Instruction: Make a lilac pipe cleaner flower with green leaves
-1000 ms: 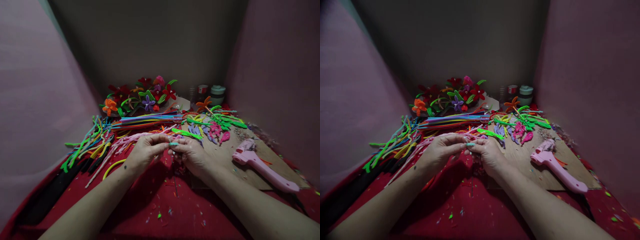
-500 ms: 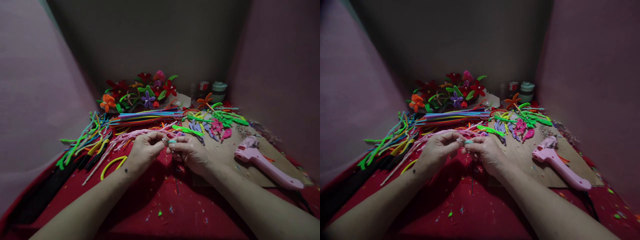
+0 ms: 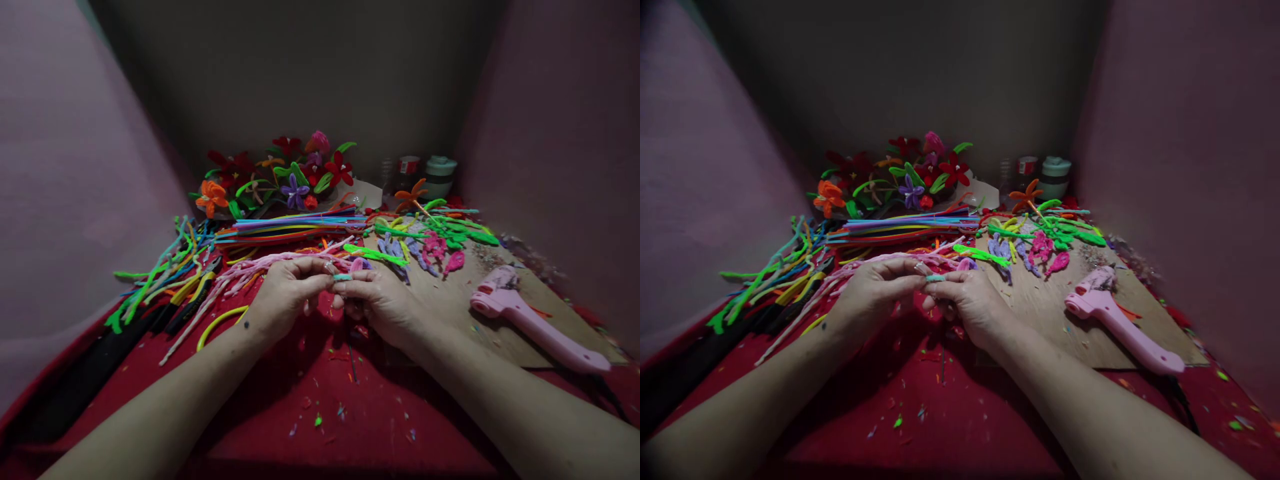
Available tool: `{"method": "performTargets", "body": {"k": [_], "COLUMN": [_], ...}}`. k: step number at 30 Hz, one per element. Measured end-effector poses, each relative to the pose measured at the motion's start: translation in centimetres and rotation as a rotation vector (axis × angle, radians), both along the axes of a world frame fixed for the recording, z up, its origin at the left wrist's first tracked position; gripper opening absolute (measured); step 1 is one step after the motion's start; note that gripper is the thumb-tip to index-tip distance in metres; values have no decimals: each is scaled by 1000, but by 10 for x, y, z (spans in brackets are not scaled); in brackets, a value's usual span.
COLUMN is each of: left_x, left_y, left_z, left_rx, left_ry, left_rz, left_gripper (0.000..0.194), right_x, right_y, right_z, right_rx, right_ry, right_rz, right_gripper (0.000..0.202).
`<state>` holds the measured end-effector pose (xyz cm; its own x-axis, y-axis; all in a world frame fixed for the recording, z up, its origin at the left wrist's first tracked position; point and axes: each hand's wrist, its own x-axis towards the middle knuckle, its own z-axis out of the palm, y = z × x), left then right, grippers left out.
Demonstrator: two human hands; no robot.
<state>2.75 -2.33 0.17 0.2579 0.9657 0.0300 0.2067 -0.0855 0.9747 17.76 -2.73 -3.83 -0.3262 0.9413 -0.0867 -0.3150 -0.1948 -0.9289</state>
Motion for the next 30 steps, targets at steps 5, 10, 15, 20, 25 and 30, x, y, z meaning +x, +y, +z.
{"method": "performTargets", "body": {"k": [5,10,15,20,25,30], "left_x": [1,0,-4,-9,-11,-12], "left_y": [-1,-4,-3,-1,-4,-5], "left_z": [-1,-7,-13,-18,-15,-11], "left_rx": [56,637,1014,1132,1168,1123], "left_ry": [64,374,670,858,987,973], "left_rz": [19,28,-41,-87,-148,-199], "left_gripper": [7,10,14,19,19,19], "right_x": [1,1,0,-1,-1,-1], "right_y": [2,3,3,2,0,0], "right_z": [-3,-5,-3,0,-1,-3], "right_rx": [-1,-31,-29,-104,-16,5], "right_ry": [4,93,139,229,229,202], "right_rz": [7,35,9,49,71,96], "right_gripper": [15,9,6,13,20,21]}}
